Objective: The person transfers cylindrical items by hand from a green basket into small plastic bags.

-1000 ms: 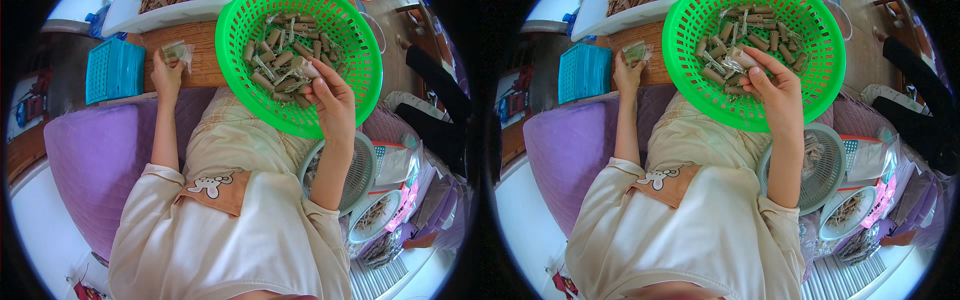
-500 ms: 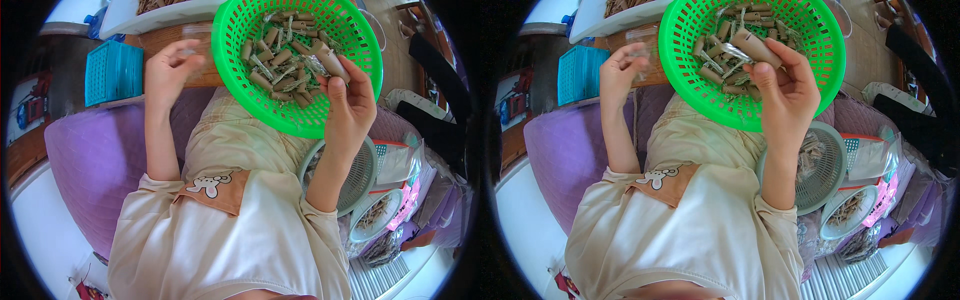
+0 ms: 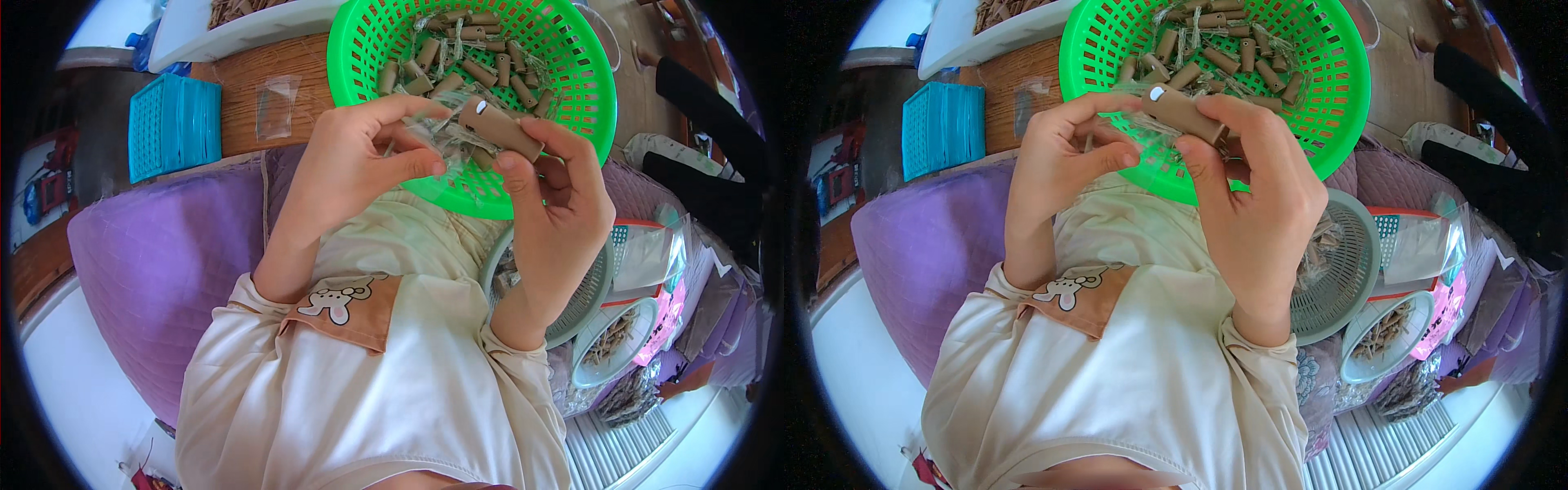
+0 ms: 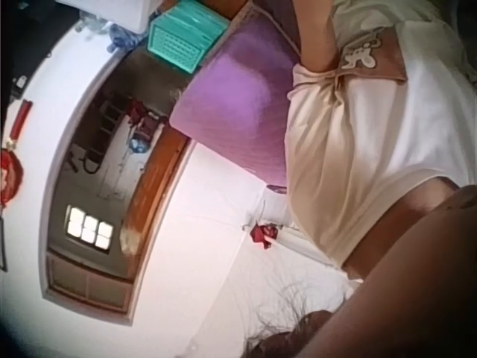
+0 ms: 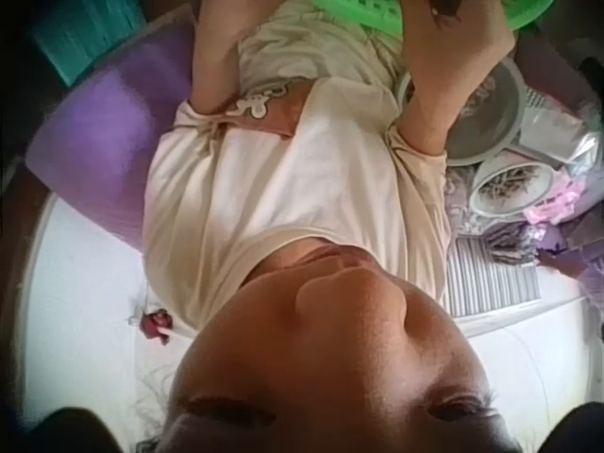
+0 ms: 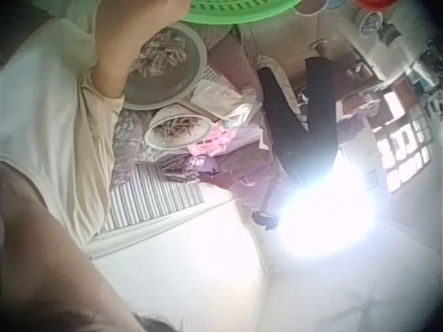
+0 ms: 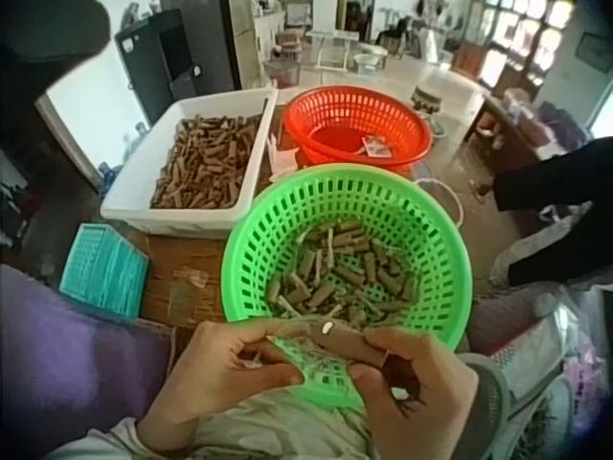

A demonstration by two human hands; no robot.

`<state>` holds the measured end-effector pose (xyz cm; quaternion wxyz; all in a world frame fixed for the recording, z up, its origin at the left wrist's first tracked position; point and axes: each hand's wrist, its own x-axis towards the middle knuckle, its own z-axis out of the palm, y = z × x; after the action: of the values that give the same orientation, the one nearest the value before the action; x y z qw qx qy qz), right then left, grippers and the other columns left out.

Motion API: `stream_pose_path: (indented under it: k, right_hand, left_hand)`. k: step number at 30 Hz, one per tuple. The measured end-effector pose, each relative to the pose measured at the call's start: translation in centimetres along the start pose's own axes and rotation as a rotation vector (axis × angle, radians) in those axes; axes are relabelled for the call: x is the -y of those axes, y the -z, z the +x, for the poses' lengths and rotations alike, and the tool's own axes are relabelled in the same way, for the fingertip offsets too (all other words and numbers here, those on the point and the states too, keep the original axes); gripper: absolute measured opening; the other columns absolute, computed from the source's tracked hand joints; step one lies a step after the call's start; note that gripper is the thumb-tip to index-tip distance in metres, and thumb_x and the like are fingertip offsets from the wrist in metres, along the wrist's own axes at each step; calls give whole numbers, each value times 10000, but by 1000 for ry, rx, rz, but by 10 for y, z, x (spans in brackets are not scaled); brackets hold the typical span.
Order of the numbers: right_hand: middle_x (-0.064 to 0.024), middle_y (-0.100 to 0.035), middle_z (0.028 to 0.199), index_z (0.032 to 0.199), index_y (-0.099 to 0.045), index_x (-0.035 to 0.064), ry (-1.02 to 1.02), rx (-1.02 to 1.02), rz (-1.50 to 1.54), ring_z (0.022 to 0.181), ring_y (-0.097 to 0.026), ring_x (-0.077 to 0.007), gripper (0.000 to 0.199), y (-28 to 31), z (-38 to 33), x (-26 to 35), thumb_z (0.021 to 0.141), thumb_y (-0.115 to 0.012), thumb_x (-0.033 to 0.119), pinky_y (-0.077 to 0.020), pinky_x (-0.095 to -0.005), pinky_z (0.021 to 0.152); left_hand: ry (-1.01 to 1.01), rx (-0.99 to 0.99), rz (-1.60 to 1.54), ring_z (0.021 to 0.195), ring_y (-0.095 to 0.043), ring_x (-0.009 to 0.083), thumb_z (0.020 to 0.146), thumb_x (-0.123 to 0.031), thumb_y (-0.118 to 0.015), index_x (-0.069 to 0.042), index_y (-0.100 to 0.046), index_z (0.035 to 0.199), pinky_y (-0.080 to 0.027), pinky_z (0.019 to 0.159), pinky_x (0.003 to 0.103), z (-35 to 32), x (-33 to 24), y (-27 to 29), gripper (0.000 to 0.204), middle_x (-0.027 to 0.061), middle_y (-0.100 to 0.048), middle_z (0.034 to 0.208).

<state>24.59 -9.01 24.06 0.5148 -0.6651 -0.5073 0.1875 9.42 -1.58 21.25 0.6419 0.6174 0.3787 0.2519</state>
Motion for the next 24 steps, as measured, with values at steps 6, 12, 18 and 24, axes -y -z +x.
stream_pose_path:
  k: [6,12,18,24]
  right_hand:
    - [-61,-587,762,895,-555,-17,-125,-49,162,640,-567,-93,210,2,3,3,704,-638,4,-465,-194,553]
    - [-61,-587,747,895,-557,-18,-96,-2,145,631,-565,-89,209,0,3,-2,699,-631,-15,-463,-193,552]
    - [-63,-592,728,876,-565,-29,-255,143,190,611,-567,-95,197,8,7,2,697,-639,5,-457,-195,537]
    - [-83,-564,698,856,-598,1,-94,245,-158,568,-558,-147,199,20,15,0,665,-650,18,-445,-233,502]
  left_hand:
    - [-22,-19,26,626,-571,61,674,-34,-661,-16,-561,989,-461,581,198,1,1,-5,331,58,-630,691]
    - [-38,-31,13,626,-574,66,653,-53,-680,-14,-559,990,-457,580,201,1,1,-8,360,63,-626,683]
    - [-114,7,172,724,-602,137,614,-102,-713,2,-550,1003,-469,653,249,5,3,-9,434,109,-624,808]
    - [-125,74,218,814,-549,102,631,-14,-698,13,-527,1067,-461,734,253,4,0,-17,469,80,-600,913]
